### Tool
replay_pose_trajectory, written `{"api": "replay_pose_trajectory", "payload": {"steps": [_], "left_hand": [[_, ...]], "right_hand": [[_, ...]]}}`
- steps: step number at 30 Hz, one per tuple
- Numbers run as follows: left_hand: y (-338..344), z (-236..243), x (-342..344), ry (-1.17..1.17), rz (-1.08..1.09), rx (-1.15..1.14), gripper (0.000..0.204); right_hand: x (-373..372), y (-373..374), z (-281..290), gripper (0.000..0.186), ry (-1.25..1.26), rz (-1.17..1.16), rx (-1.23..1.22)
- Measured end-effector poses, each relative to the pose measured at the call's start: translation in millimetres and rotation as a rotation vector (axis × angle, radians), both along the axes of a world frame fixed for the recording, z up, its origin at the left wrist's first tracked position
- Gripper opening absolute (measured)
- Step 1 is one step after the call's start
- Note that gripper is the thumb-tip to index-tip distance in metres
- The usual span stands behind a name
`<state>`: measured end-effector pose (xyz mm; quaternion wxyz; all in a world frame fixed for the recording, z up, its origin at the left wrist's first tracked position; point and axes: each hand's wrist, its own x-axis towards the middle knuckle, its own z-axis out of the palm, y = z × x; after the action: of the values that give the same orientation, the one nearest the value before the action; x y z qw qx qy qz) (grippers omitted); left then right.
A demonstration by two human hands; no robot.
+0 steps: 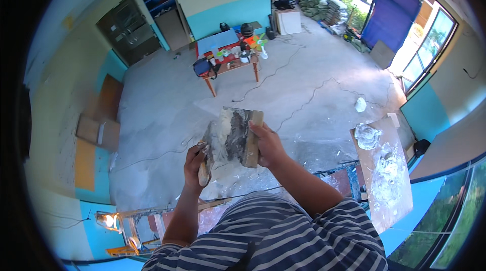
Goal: The person scoops plaster compound from a wooden board using putty knives and applies it across the ceiling, smoothing it out with the blades.
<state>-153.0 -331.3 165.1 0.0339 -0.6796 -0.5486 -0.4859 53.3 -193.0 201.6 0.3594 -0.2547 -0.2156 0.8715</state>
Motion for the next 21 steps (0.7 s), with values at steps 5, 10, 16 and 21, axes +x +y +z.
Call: {"api": "replay_pose_trajectory", "payload": {"steps": [5,10,16,21], "left_hand": [[3,-5,-12,0.008,0.045,-0.083,0.042],[5,-36,-35,-0.127,0.176,-0.185,0.036],[26,-36,-57,-0.928,0.165,-0.302,0.033],[50,-31,-40,-1.641,-0.228,-0.573,0.042]], "right_hand": [[3,5,6,0.037,0.028,-0.042,0.064],[10,11,19,0.037,-0.004,-0.142,0.064],[31,31,0,0.036,-0.081,-0.022,-0.071],[38,26,-29,0.036,-0.015,0.155,-0.142]]}}
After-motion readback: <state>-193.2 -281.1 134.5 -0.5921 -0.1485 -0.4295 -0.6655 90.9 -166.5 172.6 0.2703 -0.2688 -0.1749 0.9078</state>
